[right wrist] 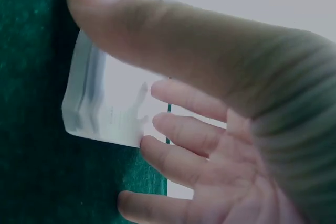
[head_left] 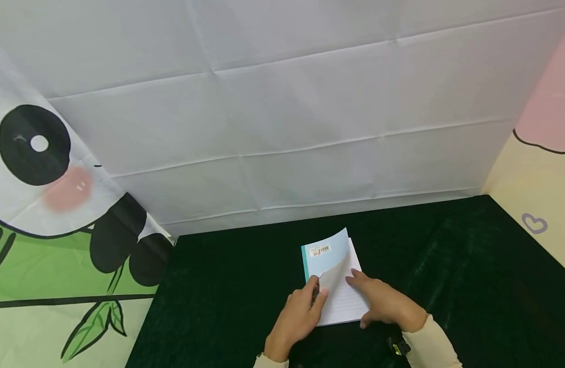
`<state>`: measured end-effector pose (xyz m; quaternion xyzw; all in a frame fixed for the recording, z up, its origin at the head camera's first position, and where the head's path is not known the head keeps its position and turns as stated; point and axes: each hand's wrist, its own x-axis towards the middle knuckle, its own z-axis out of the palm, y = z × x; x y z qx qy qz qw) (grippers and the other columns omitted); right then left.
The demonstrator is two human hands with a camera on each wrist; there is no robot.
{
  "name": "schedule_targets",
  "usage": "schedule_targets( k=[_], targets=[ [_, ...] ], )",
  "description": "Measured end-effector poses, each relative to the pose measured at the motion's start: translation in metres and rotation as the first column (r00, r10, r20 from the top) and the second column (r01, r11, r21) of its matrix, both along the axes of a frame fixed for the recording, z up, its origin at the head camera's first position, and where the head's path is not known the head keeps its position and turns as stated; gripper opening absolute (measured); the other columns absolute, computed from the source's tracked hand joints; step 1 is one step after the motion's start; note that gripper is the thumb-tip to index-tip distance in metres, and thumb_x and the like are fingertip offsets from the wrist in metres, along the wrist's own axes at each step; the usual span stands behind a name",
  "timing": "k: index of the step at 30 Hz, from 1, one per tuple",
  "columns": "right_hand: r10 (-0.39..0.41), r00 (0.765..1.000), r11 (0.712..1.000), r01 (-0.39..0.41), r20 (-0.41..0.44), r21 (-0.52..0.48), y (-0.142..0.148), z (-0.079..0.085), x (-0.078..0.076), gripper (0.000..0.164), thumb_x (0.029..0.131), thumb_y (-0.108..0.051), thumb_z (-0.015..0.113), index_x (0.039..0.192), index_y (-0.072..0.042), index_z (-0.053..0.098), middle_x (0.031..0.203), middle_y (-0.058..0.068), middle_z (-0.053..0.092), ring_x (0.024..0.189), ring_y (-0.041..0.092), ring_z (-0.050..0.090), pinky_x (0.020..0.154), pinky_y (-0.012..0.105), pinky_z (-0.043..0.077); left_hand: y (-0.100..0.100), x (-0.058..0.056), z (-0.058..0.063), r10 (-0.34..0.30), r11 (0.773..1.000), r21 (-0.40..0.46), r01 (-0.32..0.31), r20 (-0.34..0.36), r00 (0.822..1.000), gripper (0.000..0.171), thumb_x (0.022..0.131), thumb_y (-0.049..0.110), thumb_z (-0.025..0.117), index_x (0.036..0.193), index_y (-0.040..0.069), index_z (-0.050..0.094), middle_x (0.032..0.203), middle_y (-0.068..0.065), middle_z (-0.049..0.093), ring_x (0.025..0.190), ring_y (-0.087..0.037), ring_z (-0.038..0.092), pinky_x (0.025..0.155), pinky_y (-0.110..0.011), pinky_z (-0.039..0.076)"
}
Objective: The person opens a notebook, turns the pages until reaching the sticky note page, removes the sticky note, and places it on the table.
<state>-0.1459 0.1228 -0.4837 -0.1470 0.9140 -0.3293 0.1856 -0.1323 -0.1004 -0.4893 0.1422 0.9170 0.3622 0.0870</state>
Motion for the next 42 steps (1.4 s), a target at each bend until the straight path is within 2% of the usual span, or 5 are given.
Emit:
schedule_targets(
  k=[6, 15, 28, 33, 42],
  targets=[
    [0.012, 1.000, 0.999, -0.012, -0.013, 0.041, -0.004, -0.002, -0.002, 0.086, 0.062, 0.000, 0.092, 0.140, -0.001, 0.055, 0.157, 0.022, 0.043, 0.148, 0.045, 0.036, 0.118, 0.062, 0.032, -0.008, 0.003, 0.012, 0.118, 0.989, 0.103, -0.101, -0.165, 0.979, 0.035, 0.105, 0.042, 0.049, 0.117, 0.012, 0.062, 0.092, -0.005, 0.073, 0.064, -0.001, 0.059, 0.056, -0.020, 0.049],
    [0.005, 1.000, 0.998, -0.005, -0.009, 0.069, -0.008, 0.003, -0.006, 0.085, 0.066, -0.006, 0.091, 0.142, -0.001, 0.054, 0.157, 0.023, 0.042, 0.148, 0.047, 0.034, 0.118, 0.064, 0.031, -0.020, -0.001, 0.024, 0.307, 0.951, 0.167, -0.260, -0.416, 0.856, 0.037, 0.094, 0.042, 0.068, 0.073, 0.015, 0.052, 0.057, 0.010, 0.032, 0.049, 0.003, 0.033, 0.044, -0.014, 0.028],
    [-0.007, 1.000, 0.999, 0.006, 0.011, 0.048, -0.008, 0.004, -0.003, 0.083, 0.065, -0.007, 0.092, 0.140, -0.003, 0.057, 0.157, 0.022, 0.043, 0.148, 0.046, 0.035, 0.116, 0.065, 0.032, -0.013, 0.001, 0.019, 0.114, 0.986, 0.134, -0.097, -0.123, 0.986, 0.043, 0.107, 0.036, 0.048, 0.075, 0.011, 0.060, 0.059, 0.009, 0.039, 0.050, 0.001, 0.039, 0.048, -0.017, 0.035],
    [-0.009, 1.000, 0.999, 0.009, 0.010, 0.037, -0.006, 0.006, -0.001, 0.087, 0.066, -0.011, 0.092, 0.143, -0.003, 0.052, 0.155, 0.024, 0.045, 0.141, 0.046, 0.045, 0.114, 0.064, 0.036, -0.010, 0.002, 0.019, 0.177, 0.971, 0.172, -0.165, -0.056, 0.983, 0.029, 0.093, 0.039, 0.070, 0.081, 0.013, 0.077, 0.060, 0.007, 0.058, 0.052, 0.000, 0.048, 0.049, -0.018, 0.039],
    [-0.036, 0.993, 0.994, 0.023, -0.116, -0.111, 0.000, 0.005, 0.004, 0.129, 0.072, -0.020, 0.091, 0.162, -0.011, -0.002, 0.138, 0.030, 0.059, 0.103, 0.027, 0.067, 0.094, 0.053, 0.054, -0.005, 0.006, 0.011, 0.325, 0.938, 0.136, -0.317, -0.040, 0.945, 0.047, 0.076, 0.050, 0.082, 0.060, 0.012, 0.060, 0.053, 0.010, 0.040, 0.049, -0.001, 0.042, 0.046, -0.018, 0.034]
  ],
)
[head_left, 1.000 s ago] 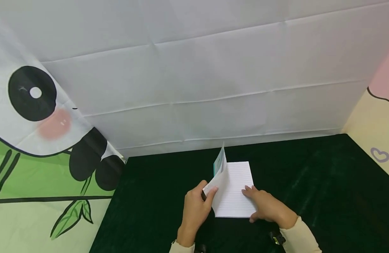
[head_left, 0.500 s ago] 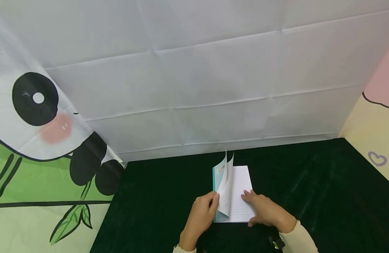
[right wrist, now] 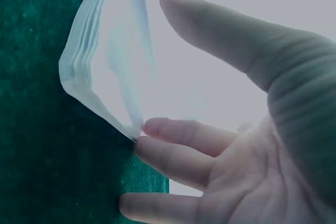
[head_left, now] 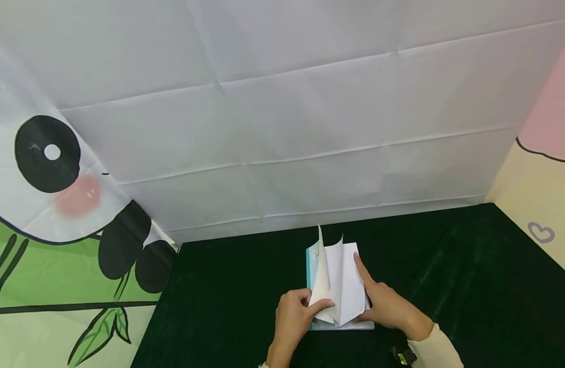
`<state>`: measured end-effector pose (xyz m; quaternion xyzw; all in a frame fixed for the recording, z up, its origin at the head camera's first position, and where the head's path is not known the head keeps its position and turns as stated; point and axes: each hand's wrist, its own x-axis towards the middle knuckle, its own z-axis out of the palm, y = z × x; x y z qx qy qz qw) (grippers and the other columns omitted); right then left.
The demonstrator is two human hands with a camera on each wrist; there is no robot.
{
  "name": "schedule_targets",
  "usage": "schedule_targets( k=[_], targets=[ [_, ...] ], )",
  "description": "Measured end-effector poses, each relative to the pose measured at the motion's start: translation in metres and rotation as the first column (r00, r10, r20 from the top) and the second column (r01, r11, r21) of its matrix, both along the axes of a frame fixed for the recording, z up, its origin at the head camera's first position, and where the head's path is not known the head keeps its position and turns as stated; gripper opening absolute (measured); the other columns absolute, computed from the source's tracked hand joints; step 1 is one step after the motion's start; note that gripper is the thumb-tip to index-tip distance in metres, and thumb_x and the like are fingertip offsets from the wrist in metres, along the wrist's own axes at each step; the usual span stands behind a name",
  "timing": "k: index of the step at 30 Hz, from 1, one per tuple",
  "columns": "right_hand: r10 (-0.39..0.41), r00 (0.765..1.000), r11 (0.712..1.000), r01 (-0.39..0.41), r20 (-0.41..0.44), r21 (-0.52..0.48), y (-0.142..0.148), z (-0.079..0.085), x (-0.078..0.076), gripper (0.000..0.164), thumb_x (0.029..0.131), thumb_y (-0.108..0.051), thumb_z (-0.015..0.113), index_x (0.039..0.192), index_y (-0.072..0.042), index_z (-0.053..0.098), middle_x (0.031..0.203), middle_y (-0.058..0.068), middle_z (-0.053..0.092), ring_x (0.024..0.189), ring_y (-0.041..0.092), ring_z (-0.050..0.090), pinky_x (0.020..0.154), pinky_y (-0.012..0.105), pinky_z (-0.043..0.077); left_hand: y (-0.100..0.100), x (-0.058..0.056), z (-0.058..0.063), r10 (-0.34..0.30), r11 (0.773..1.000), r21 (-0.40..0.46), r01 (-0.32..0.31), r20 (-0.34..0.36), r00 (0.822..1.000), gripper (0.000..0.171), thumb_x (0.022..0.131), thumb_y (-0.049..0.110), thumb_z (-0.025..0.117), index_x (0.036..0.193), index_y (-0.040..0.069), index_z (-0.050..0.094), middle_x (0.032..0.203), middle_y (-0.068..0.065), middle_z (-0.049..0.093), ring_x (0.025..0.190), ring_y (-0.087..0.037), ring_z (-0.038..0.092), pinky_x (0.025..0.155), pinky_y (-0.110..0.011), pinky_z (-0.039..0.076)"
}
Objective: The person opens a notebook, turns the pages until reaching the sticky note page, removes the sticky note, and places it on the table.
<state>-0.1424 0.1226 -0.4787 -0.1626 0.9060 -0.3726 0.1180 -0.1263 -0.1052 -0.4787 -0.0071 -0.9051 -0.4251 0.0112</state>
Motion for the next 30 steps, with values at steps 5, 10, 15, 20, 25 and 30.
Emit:
schedule_targets(
  k=[5, 10, 15, 20, 25, 30],
  targets=[
    [0.078, 0.996, 0.997, -0.076, 0.052, -0.028, 0.004, 0.003, 0.001, 0.109, 0.068, -0.030, 0.093, 0.154, -0.001, 0.032, 0.142, 0.027, 0.056, 0.117, 0.032, 0.062, 0.100, 0.061, 0.049, -0.003, 0.000, 0.000, 0.052, 0.998, -0.027, -0.051, 0.028, 0.998, 0.044, 0.075, 0.053, 0.082, 0.071, 0.011, 0.073, 0.053, 0.008, 0.051, 0.048, -0.004, 0.047, 0.045, -0.020, 0.037],
    [0.069, 0.995, 0.997, -0.065, 0.073, -0.050, 0.002, 0.006, 0.003, 0.097, 0.068, -0.037, 0.092, 0.143, 0.004, 0.047, 0.154, 0.032, 0.041, 0.132, 0.044, 0.053, 0.109, 0.065, 0.041, -0.023, -0.001, 0.009, 0.110, 0.993, -0.042, -0.109, 0.015, 0.994, 0.044, 0.079, 0.053, 0.080, 0.090, 0.010, 0.075, 0.069, 0.003, 0.066, 0.058, -0.007, 0.053, 0.051, -0.022, 0.041],
    [-0.018, 0.999, 1.000, 0.018, 0.036, -0.010, -0.004, 0.007, 0.004, 0.105, 0.065, -0.022, 0.095, 0.149, 0.003, 0.038, 0.163, 0.033, 0.022, 0.142, 0.050, 0.041, 0.112, 0.065, 0.037, -0.056, 0.000, 0.026, 0.111, 0.991, -0.072, -0.112, -0.026, 0.994, 0.040, 0.085, 0.043, 0.079, 0.098, 0.009, 0.062, 0.084, -0.005, 0.071, 0.065, -0.010, 0.055, 0.056, -0.023, 0.043],
    [-0.063, 0.998, 0.998, 0.062, 0.022, 0.026, -0.009, 0.006, 0.003, 0.116, 0.065, -0.010, 0.093, 0.159, -0.008, 0.025, 0.152, 0.030, 0.045, 0.118, 0.038, 0.061, 0.100, 0.057, 0.049, -0.080, 0.004, 0.035, 0.099, 0.989, -0.107, -0.100, -0.007, 0.995, 0.048, 0.087, 0.023, 0.079, 0.116, 0.010, 0.043, 0.095, -0.012, 0.073, 0.066, -0.012, 0.057, 0.059, -0.026, 0.045],
    [-0.052, 0.998, 0.994, 0.048, 0.039, 0.103, -0.014, 0.005, 0.003, 0.071, 0.071, -0.006, 0.088, 0.137, -0.015, 0.063, 0.156, 0.031, 0.038, 0.140, 0.055, 0.042, 0.109, 0.067, 0.040, -0.089, 0.004, 0.035, 0.082, 0.992, -0.101, -0.077, 0.041, 0.996, 0.078, 0.089, 0.012, 0.075, 0.150, 0.023, 0.028, 0.108, -0.021, 0.070, 0.060, -0.014, 0.060, 0.055, -0.029, 0.048],
    [-0.002, 1.000, 0.997, 0.004, -0.018, 0.081, -0.017, 0.004, 0.002, 0.052, 0.071, -0.003, 0.087, 0.120, -0.010, 0.074, 0.155, 0.022, 0.045, 0.150, 0.048, 0.029, 0.113, 0.077, 0.020, -0.093, 0.004, 0.031, 0.096, 0.984, -0.157, -0.080, 0.096, 0.991, 0.062, 0.091, 0.013, 0.072, 0.145, 0.029, 0.047, 0.129, -0.024, 0.064, 0.052, -0.015, 0.059, 0.051, -0.030, 0.047]
  ],
)
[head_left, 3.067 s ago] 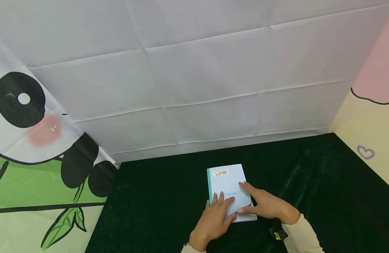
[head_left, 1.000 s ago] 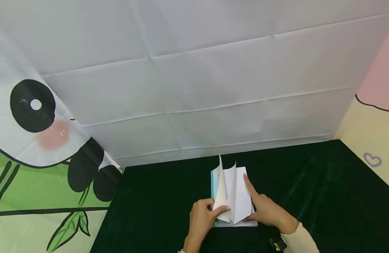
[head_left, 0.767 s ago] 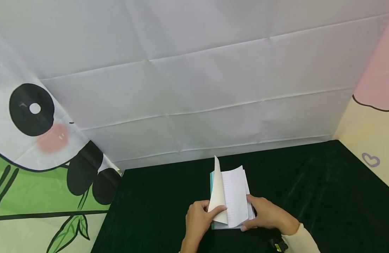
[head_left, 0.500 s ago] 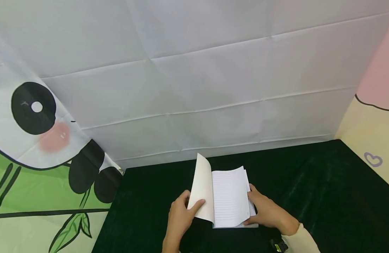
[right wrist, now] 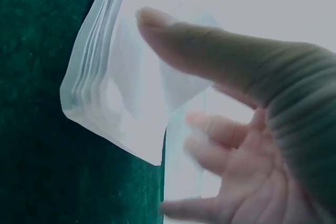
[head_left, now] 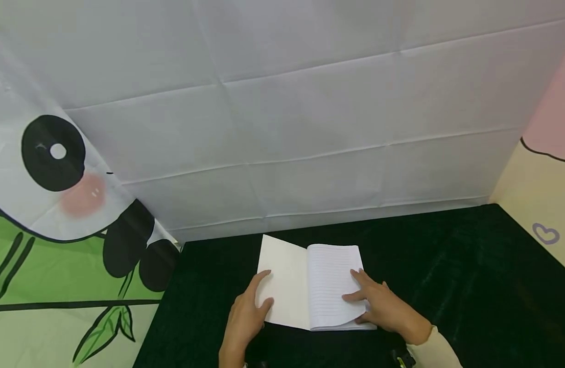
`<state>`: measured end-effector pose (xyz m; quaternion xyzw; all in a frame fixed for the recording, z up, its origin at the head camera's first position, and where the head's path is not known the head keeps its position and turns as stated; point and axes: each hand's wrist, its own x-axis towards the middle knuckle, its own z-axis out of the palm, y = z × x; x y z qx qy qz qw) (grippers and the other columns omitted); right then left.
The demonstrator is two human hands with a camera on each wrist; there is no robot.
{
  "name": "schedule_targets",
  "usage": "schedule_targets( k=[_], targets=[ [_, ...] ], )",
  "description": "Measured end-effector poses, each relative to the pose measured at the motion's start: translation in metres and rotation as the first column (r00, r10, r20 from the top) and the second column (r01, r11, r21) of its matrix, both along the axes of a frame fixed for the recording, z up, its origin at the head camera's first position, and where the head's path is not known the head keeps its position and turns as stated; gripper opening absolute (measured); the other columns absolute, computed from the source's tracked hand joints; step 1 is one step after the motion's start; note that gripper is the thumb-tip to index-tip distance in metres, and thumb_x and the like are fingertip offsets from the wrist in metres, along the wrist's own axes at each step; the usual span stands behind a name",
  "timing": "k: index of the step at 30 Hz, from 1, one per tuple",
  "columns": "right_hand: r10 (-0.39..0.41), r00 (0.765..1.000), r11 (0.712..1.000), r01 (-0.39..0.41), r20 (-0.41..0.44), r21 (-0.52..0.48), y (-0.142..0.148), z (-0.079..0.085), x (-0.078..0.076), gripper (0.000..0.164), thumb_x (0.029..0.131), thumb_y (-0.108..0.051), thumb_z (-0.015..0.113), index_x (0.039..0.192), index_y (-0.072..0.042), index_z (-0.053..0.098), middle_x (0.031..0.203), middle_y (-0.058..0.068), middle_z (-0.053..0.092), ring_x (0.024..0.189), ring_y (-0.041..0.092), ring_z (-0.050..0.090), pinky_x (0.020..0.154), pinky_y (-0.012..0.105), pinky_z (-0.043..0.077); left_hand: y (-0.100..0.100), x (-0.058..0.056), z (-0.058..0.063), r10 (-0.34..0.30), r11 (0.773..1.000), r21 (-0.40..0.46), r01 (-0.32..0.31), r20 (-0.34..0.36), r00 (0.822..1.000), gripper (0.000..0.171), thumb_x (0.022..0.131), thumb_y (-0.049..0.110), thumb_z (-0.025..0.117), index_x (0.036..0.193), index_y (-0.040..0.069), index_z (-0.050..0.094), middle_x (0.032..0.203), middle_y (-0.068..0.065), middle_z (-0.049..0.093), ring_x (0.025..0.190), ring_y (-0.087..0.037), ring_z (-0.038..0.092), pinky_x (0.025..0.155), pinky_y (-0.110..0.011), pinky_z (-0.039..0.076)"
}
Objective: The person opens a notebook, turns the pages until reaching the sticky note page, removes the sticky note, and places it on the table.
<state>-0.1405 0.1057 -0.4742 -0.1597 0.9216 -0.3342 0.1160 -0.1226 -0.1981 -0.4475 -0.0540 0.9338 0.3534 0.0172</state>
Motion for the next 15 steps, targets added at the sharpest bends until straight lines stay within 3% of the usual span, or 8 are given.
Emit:
schedule_targets(
  k=[5, 8, 11, 15],
  targets=[
    [0.109, 0.994, 0.994, -0.109, 0.001, -0.024, 0.003, -0.001, 0.000, 0.036, 0.072, -0.004, 0.086, 0.107, -0.009, 0.079, 0.136, 0.014, 0.067, 0.146, 0.041, 0.043, 0.117, 0.075, 0.010, -0.004, -0.003, -0.005, 0.024, 0.993, -0.120, -0.020, 0.036, 0.999, 0.034, 0.089, 0.016, 0.076, 0.121, 0.024, 0.067, 0.138, -0.018, 0.064, 0.085, -0.021, 0.063, 0.071, -0.040, 0.052],
    [0.121, 0.992, 0.993, -0.121, 0.039, 0.003, 0.004, -0.001, 0.000, 0.020, 0.074, -0.006, 0.085, 0.092, -0.014, 0.082, 0.140, 0.014, 0.064, 0.142, 0.040, 0.047, 0.118, 0.073, 0.014, -0.007, -0.006, -0.009, 0.025, 0.990, -0.140, -0.015, 0.072, 0.997, 0.030, 0.088, 0.014, 0.076, 0.115, 0.022, 0.068, 0.138, -0.018, 0.064, 0.096, -0.025, 0.062, 0.079, -0.048, 0.052],
    [0.102, 0.993, 0.994, -0.103, 0.057, 0.021, 0.004, -0.003, -0.001, 0.032, 0.072, -0.005, 0.086, 0.102, -0.012, 0.080, 0.144, 0.014, 0.060, 0.141, 0.041, 0.049, 0.118, 0.072, 0.018, -0.009, -0.007, -0.012, 0.028, 0.990, -0.140, -0.013, 0.106, 0.994, 0.030, 0.087, 0.013, 0.077, 0.113, 0.020, 0.067, 0.136, -0.019, 0.064, 0.101, -0.028, 0.062, 0.087, -0.056, 0.052],
    [0.100, 0.994, 0.995, -0.101, 0.046, 0.024, 0.002, -0.007, -0.003, 0.068, 0.064, -0.005, 0.091, 0.128, -0.009, 0.068, 0.154, 0.016, 0.050, 0.145, 0.042, 0.043, 0.116, 0.074, 0.017, -0.008, -0.006, -0.017, 0.044, 0.989, -0.144, -0.029, 0.105, 0.994, 0.030, 0.084, 0.018, 0.081, 0.111, 0.017, 0.069, 0.131, -0.019, 0.061, 0.103, -0.029, 0.059, 0.093, -0.060, 0.052]
  ],
)
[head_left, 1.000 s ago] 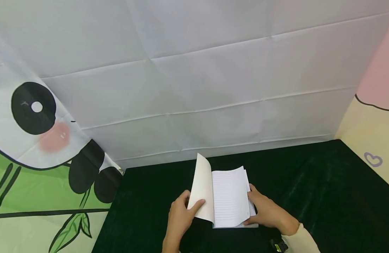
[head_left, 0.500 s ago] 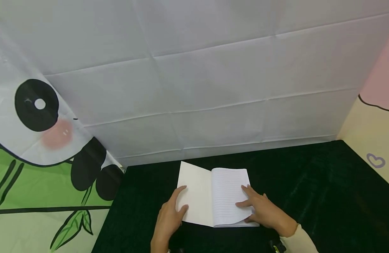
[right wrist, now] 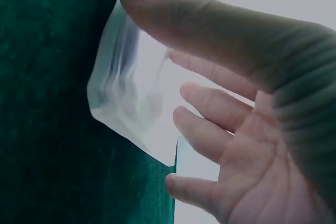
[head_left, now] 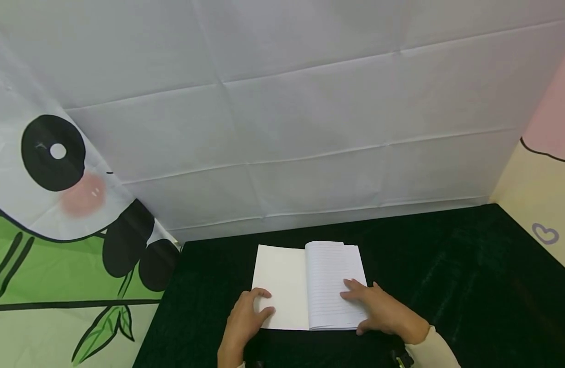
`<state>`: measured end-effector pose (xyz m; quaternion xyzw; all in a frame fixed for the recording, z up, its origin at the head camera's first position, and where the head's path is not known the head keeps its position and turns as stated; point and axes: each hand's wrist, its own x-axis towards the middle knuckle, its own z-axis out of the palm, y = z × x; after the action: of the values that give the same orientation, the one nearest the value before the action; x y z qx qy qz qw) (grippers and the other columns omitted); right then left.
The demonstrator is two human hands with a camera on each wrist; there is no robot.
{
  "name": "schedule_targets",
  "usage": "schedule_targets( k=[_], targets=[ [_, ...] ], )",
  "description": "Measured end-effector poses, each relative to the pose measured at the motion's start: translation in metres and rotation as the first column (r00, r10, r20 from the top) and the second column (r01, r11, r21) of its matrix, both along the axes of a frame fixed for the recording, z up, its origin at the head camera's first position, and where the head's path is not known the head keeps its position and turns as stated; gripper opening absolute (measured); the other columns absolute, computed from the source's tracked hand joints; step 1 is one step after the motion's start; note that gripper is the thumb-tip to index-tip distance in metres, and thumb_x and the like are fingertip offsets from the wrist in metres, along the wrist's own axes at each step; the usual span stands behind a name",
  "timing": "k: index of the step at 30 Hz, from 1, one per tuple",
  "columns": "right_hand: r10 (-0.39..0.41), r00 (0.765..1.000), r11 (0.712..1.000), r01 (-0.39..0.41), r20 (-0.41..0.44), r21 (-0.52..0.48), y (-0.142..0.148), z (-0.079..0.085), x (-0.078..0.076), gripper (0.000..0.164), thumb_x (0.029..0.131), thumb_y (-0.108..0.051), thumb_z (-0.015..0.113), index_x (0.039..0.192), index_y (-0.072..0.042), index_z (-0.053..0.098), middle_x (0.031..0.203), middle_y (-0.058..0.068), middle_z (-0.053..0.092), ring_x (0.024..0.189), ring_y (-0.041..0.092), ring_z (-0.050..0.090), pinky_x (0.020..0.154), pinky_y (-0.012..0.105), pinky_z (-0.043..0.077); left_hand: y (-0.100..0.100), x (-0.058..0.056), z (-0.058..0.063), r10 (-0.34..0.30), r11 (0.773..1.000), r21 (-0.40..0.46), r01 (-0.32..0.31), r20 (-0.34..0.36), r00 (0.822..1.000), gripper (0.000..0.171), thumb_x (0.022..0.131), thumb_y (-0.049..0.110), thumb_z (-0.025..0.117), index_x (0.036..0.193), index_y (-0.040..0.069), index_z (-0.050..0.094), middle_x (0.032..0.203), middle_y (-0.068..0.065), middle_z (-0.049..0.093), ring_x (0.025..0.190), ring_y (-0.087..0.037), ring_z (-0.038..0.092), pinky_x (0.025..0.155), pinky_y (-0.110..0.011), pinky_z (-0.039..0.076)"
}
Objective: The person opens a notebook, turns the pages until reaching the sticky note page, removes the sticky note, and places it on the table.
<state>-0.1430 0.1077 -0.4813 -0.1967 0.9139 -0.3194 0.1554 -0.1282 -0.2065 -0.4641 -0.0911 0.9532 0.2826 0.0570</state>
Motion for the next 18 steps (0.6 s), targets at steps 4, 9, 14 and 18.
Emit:
schedule_targets(
  k=[4, 9, 14, 18],
  targets=[
    [0.002, 1.000, 1.000, -0.002, 0.028, -0.001, -0.001, -0.003, 0.001, 0.087, 0.059, -0.006, 0.093, 0.139, -0.008, 0.059, 0.158, 0.016, 0.044, 0.150, 0.041, 0.035, 0.115, 0.077, 0.014, 0.002, 0.002, -0.005, 0.000, 0.999, -0.055, -0.001, -0.019, 1.000, 0.035, 0.079, 0.028, 0.085, 0.108, 0.016, 0.069, 0.140, -0.022, 0.051, 0.115, -0.037, 0.052, 0.100, -0.063, 0.049],
    [-0.008, 0.999, 1.000, 0.007, 0.035, 0.020, -0.001, -0.005, 0.006, 0.085, 0.061, -0.004, 0.092, 0.140, -0.009, 0.059, 0.155, 0.013, 0.049, 0.150, 0.038, 0.037, 0.114, 0.078, 0.014, 0.003, 0.004, -0.011, -0.085, 0.992, -0.091, 0.083, -0.012, 0.996, 0.037, 0.077, 0.026, 0.087, 0.105, 0.017, 0.064, 0.160, -0.025, 0.035, 0.140, -0.051, 0.039, 0.109, -0.072, 0.036],
    [-0.025, 0.999, 0.999, 0.024, 0.035, 0.025, -0.002, -0.004, 0.010, 0.075, 0.065, 0.000, 0.089, 0.135, -0.010, 0.063, 0.150, 0.011, 0.055, 0.147, 0.035, 0.043, 0.116, 0.077, 0.013, 0.009, 0.005, -0.013, -0.362, 0.932, 0.016, 0.362, -0.001, 0.932, 0.032, 0.084, -0.012, 0.062, 0.093, 0.019, 0.061, 0.158, -0.023, 0.042, 0.149, -0.049, 0.033, 0.118, -0.071, 0.022],
    [-0.032, 0.999, 0.999, 0.032, 0.044, 0.015, -0.003, -0.003, 0.012, 0.067, 0.068, -0.001, 0.088, 0.131, -0.010, 0.067, 0.147, 0.011, 0.058, 0.146, 0.035, 0.044, 0.116, 0.077, 0.012, 0.027, 0.008, -0.017, -0.485, 0.873, 0.092, 0.480, 0.046, 0.873, 0.038, 0.079, -0.014, 0.057, 0.091, 0.022, 0.057, 0.161, -0.017, 0.039, 0.153, -0.045, 0.027, 0.121, -0.071, 0.014]
  ],
)
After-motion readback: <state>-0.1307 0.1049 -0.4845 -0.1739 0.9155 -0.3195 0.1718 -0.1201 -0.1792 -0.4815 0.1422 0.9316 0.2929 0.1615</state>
